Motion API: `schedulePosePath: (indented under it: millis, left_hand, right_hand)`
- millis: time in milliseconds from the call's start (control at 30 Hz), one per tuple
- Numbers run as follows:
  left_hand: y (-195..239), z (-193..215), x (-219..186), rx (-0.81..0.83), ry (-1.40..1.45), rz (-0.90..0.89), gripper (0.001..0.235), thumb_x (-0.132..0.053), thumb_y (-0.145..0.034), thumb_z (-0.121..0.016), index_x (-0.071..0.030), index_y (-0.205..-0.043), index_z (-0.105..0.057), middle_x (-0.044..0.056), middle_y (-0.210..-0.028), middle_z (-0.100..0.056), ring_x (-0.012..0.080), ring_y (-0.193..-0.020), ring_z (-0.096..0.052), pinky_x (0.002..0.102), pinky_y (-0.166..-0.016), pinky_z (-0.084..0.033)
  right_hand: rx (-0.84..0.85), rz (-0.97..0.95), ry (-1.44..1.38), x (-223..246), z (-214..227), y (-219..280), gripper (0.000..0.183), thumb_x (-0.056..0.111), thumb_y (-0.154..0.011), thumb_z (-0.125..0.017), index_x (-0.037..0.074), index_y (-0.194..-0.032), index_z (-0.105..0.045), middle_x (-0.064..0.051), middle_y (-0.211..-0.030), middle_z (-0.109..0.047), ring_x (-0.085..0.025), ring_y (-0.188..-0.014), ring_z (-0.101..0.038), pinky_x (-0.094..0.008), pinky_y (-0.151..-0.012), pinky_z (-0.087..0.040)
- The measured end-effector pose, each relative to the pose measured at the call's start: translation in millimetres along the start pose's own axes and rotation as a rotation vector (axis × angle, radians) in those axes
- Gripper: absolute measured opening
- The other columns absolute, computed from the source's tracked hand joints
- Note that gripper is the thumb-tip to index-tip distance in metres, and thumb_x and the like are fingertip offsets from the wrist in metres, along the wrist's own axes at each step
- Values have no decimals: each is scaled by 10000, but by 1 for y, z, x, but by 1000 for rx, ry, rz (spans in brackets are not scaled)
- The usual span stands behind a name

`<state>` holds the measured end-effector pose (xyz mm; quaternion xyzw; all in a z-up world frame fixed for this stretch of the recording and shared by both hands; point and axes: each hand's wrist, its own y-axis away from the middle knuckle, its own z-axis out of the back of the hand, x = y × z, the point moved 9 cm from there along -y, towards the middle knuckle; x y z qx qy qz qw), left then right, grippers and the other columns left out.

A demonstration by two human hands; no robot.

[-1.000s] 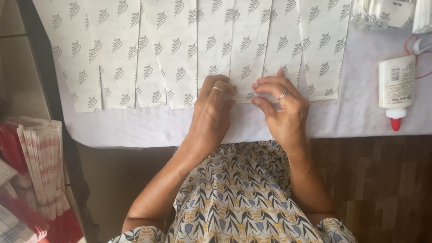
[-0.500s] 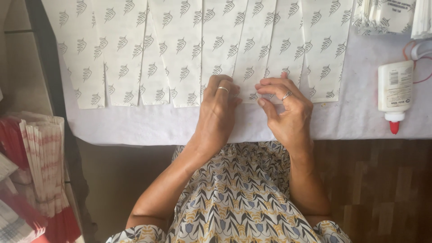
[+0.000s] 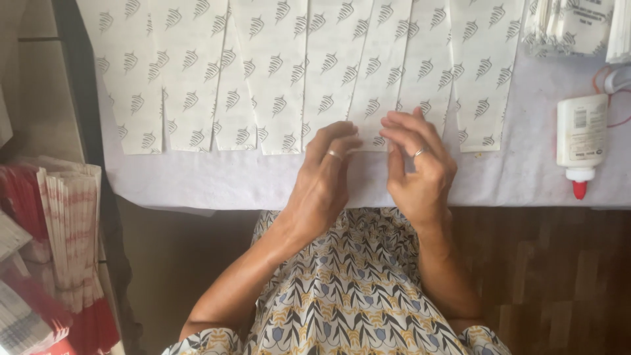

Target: Aligning, stacking, and applying glue to paper packaging sleeves

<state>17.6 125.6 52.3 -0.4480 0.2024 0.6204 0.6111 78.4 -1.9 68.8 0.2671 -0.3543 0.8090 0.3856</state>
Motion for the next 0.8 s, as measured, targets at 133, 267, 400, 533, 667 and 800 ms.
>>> schedulePosePath:
  millis: [133, 267, 400, 533, 667, 800]
  left_hand:
    - [8, 28, 14, -30, -57, -34, 179, 85, -934, -622, 32, -1102, -652, 204, -1222, -609, 391, -1226, -628, 532, -1109, -466]
    - [9, 54, 14, -22, -144, -102, 246, 120, -888, -679, 41, -1119, -652, 196, -1229, -631, 384, -1283, -604, 560, -1157, -403]
    - [4, 46, 17, 40, -249, -164, 184, 86, -908, -680, 27, -1083, -688, 199, -1202, -675, 363, -1264, -632, 586, -1150, -418]
    - [0, 39, 14, 37, -256, -193, 158, 78, -902, -721, 39, -1055, -708, 213, -1148, -704, 361, -1259, -641, 601, -1136, -441]
    - [-1, 37, 16, 30, -221, -176, 143, 64, -913, -711, 45, -1055, -702, 210, -1191, -696, 356, -1276, -632, 584, -1139, -443]
    - [2, 36, 22, 24, -208, -205, 86, 39, -904, -724, 44, -989, -714, 202, -1113, -719, 347, -1298, -610, 557, -1138, -451]
  right_hand:
    - [84, 60, 22, 3, -17, 5, 246, -133, -920, -707, -56, -1153, -689, -210, -1258, -651, -378, -1186, -665, -575, -1171, -387]
    - [56, 86, 127, -3, 2, 4, 238, -181, -944, -667, -89, -1163, -673, -254, -1281, -632, -450, -1215, -640, -600, -1169, -384]
    - [75, 110, 52, 17, -18, 2, 245, -116, -921, -718, -7, -1141, -716, -188, -1316, -654, -378, -1231, -656, -544, -1193, -392]
    - [168, 159, 28, 19, -51, 3, 232, -69, -850, -786, 4, -1066, -739, -166, -1257, -697, -323, -1149, -709, -524, -1181, -416]
    - [182, 154, 38, 20, -40, -1, 205, -89, -875, -764, -35, -1070, -730, -209, -1236, -696, -346, -1112, -718, -538, -1169, -426]
    - [189, 185, 24, 14, -35, 0, 107, 9, -932, -762, 3, -1032, -725, -141, -1261, -708, -312, -1136, -722, -495, -1164, -450]
